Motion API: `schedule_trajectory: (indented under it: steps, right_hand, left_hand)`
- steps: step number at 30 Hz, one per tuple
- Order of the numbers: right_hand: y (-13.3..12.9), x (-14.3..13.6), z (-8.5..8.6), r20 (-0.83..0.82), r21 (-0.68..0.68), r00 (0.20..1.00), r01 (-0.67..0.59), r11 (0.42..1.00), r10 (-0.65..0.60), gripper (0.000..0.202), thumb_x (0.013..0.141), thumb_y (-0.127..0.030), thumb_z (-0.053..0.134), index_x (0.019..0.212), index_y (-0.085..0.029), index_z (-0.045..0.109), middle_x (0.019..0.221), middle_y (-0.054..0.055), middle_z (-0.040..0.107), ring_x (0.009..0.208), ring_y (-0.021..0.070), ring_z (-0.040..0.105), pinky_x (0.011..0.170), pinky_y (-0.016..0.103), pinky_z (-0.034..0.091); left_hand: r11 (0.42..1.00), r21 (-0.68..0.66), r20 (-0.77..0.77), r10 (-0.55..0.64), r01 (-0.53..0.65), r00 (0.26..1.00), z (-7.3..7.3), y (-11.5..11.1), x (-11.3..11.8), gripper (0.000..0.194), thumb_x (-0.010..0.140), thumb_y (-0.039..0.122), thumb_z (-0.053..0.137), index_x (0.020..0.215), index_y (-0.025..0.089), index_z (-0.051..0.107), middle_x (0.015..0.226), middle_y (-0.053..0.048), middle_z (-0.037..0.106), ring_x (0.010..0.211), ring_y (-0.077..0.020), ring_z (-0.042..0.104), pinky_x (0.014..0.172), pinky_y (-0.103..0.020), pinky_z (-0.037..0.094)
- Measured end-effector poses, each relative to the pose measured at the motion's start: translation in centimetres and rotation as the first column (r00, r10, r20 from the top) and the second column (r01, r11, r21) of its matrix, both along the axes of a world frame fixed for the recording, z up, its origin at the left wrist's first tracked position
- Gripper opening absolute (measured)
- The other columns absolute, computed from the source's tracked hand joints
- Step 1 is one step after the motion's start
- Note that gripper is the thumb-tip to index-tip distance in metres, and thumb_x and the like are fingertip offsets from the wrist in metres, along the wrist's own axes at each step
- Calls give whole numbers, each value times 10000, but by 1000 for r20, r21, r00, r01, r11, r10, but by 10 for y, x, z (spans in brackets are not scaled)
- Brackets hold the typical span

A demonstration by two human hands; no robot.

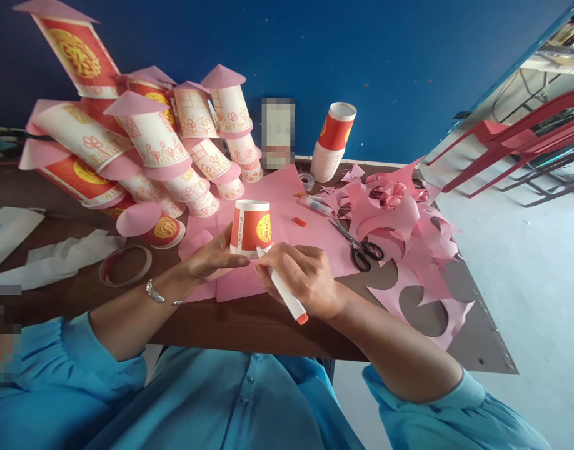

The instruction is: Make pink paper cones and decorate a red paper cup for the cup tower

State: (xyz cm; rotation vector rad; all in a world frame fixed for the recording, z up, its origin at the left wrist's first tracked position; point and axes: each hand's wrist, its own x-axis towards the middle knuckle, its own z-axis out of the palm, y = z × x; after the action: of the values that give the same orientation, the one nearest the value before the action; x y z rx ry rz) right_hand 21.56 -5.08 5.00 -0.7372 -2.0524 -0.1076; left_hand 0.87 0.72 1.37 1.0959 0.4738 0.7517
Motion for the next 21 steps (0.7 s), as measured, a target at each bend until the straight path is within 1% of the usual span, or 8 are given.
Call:
schedule_trajectory:
  steps: [5,9,12,16,21]
  right_hand:
    - [-2,-3,1,-27,-48,1000,-2,999,1,162,921,-72,631,943,-208,546,697,-16,702,571,125,700,522,230,543]
    - [-3,-3,2,3,-78,1000,-14,997,14,158,924,-84,612,929,-220,533,674,-44,683,540,108,672,519,226,535]
    - [-4,-2,3,-4,-60,1000,-23,998,23,162,917,-83,617,950,-222,541,682,-40,687,555,119,683,522,234,550]
    - [-3,1,4,-32,6,999,-30,1000,30,198,892,-55,633,985,-213,558,713,-16,700,598,142,708,539,249,581]
    - [-2,2,3,-18,-7,1000,-18,1000,18,201,898,-58,632,1008,-213,568,750,-3,715,613,143,714,558,251,596]
  left_hand:
    - [1000,25,-4,3,-3,1000,1,0,1,558,722,217,895,1190,239,591,1036,-27,681,941,-205,651,841,-362,507]
    - [999,32,-10,13,-13,1000,1,1,1,558,729,197,889,1193,243,583,1027,-18,675,935,-190,648,844,-352,506]
    - [1000,30,-24,5,-5,1000,-1,1,0,601,735,215,888,1243,260,569,1045,-23,677,959,-201,650,868,-369,509]
    - [999,33,-47,18,-17,999,-3,1,-2,675,722,246,900,1302,275,556,1113,-38,674,1024,-229,640,895,-391,500]
    - [1000,11,-35,-15,15,999,-4,2,-3,632,738,250,892,1277,283,565,1108,-36,683,1033,-237,646,899,-400,500]
